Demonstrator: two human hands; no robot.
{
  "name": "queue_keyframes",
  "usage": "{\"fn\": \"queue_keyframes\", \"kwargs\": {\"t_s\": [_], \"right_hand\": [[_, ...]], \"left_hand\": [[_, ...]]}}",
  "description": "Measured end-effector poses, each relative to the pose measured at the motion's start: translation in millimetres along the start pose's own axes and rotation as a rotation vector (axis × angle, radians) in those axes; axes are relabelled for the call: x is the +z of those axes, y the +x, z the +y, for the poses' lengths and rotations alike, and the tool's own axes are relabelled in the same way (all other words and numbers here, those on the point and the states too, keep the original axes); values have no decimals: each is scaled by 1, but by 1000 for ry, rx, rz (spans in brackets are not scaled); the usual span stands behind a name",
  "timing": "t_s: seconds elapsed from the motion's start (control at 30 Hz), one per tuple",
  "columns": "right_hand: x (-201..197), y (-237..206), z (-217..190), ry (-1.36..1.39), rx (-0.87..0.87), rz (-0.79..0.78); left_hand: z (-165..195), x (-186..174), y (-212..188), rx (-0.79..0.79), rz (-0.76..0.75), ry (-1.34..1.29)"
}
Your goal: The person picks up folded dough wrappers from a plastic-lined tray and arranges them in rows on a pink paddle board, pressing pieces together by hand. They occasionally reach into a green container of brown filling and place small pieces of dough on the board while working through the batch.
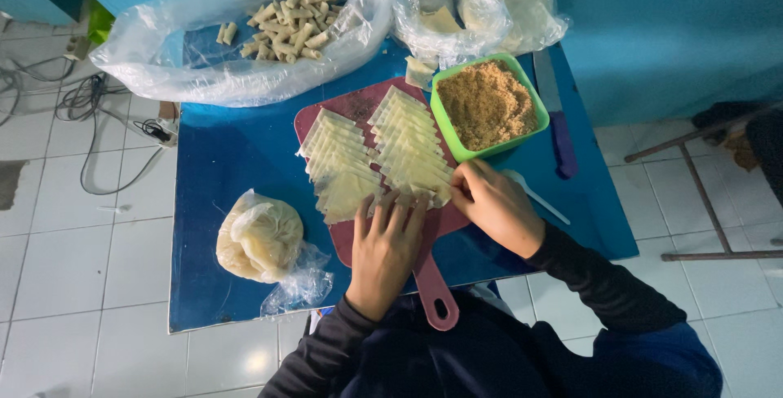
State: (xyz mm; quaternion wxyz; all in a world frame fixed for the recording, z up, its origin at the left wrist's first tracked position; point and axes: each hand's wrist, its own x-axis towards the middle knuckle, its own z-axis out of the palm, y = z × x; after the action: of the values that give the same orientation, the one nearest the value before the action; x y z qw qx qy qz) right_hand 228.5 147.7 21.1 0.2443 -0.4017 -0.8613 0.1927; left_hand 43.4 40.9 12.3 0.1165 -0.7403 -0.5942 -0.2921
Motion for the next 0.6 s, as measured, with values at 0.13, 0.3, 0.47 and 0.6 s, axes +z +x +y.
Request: {"fn": "queue_keyframes", "kwargs": {"t_s": [0.13,0.3,0.47,0.6], "right_hand": [[-1,-1,-5,-11,-13,2],[-7,-2,-16,47,-113,60],[-5,4,-20,286,28,-88],[-2,2,-16,409,35,-82]], "left_hand": [[1,0,1,-7,8,6],[1,0,0,-10,2,-2],[1,0,0,-11,16,-16],[1,1,0,-11,28,-8]]}}
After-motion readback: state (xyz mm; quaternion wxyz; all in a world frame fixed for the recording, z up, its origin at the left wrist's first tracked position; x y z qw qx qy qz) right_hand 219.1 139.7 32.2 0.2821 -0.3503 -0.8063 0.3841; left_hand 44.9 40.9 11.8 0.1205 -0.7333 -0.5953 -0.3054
